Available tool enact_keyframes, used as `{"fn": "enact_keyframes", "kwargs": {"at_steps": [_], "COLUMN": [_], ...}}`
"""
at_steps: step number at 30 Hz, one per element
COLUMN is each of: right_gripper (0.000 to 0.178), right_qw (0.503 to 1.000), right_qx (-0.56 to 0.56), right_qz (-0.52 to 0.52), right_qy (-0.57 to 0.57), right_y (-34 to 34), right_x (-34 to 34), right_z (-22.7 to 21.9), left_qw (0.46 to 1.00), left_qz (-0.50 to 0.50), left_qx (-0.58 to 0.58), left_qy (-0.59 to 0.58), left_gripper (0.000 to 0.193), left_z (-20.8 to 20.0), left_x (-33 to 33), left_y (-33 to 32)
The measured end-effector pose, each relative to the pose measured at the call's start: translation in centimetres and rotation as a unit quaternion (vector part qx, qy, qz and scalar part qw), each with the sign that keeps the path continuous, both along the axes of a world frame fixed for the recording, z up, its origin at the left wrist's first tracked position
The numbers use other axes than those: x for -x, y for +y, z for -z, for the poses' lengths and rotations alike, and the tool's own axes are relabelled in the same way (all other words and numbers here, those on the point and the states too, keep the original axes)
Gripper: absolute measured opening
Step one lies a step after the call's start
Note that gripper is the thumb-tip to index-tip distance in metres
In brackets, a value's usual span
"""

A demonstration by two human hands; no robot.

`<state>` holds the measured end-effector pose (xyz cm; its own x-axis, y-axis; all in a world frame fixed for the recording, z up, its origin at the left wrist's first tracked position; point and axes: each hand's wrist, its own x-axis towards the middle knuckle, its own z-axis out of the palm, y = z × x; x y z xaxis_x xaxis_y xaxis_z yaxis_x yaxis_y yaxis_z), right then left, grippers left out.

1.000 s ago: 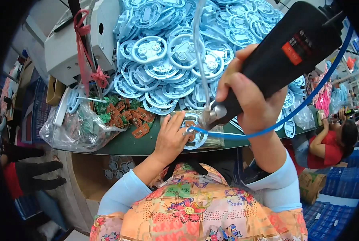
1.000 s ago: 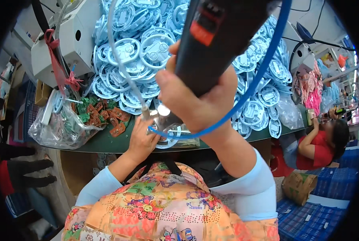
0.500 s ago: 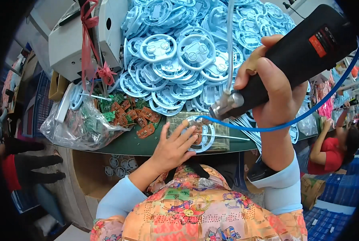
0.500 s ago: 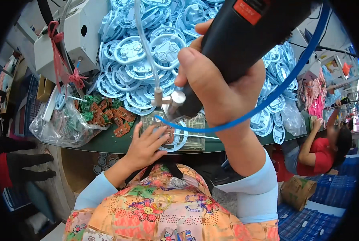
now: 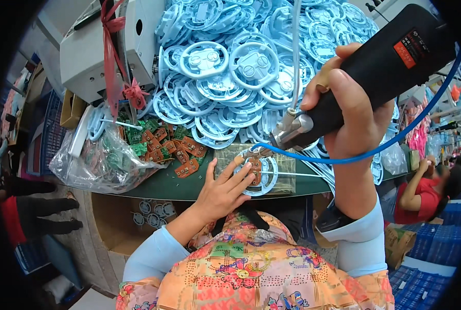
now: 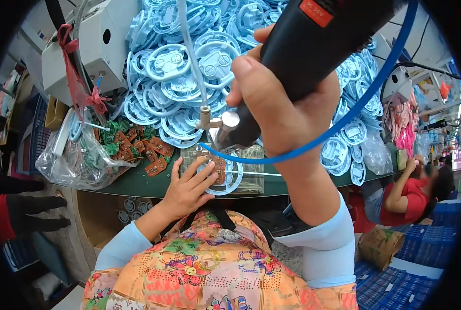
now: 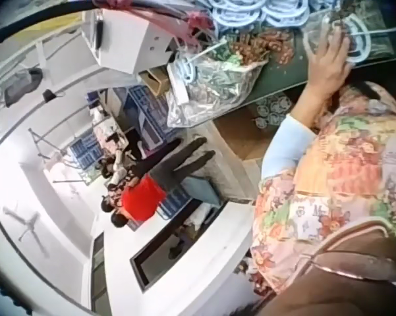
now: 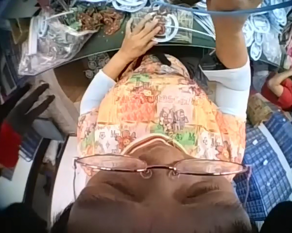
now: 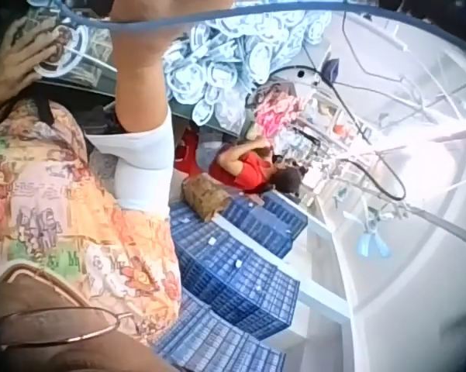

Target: Assembling electronic components into plastic housings and using a specialized tool to secure them.

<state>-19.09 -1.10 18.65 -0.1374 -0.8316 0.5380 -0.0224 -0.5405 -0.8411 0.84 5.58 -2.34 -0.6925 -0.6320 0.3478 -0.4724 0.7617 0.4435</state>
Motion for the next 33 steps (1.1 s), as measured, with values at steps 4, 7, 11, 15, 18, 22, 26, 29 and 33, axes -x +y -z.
{"fn": "enact_keyframes", "kwargs": {"at_steps": [4, 7, 11, 15, 18, 22, 26, 29, 33], "right_gripper": [0.033, 0.032, 0.033, 0.037, 0.038, 0.037, 0.037, 0.037, 0.036], "right_qw": [1.0, 0.999, 1.0, 0.996, 0.998, 0.998, 0.999, 1.0, 1.0], "right_qx": [0.006, 0.012, -0.01, 0.033, 0.032, 0.009, 0.002, 0.003, -0.009], "right_qz": [-0.004, 0.001, -0.016, -0.066, -0.04, -0.05, -0.037, -0.028, -0.012], "right_qy": [-0.03, -0.038, 0.005, -0.056, -0.026, -0.025, -0.034, -0.007, -0.011], "right_y": [0.2, 0.8, 0.4, 1.5, 3.2, 3.7, 3.6, 3.4, 3.2], "right_x": [0.0, -0.7, -1.0, 2.2, 2.0, 1.2, 0.9, 0.9, 0.6], "right_z": [0.2, 0.5, 0.0, -2.6, -3.4, -1.0, -0.6, -0.3, 0.1], "left_qw": [1.0, 1.0, 1.0, 0.999, 0.998, 0.997, 0.996, 0.996, 0.996], "left_qz": [-0.001, -0.004, -0.008, -0.027, -0.048, -0.055, -0.062, -0.062, -0.063], "left_qx": [0.008, 0.009, 0.03, 0.025, 0.042, 0.043, 0.053, 0.054, 0.054], "left_qy": [0.006, 0.002, 0.004, 0.002, 0.003, -0.016, -0.023, -0.021, -0.019], "left_gripper": [0.064, 0.063, 0.068, 0.062, 0.052, 0.056, 0.056, 0.054, 0.055], "left_z": [-0.1, -0.1, -0.4, -0.6, -0.9, -0.4, -0.5, -0.4, -0.4], "left_x": [0.1, 0.2, 0.3, 1.0, 1.8, 1.7, 1.8, 1.9, 1.8], "left_y": [0.1, 0.2, 0.2, 0.0, -0.7, -0.5, -0.5, -0.5, -0.5]}}
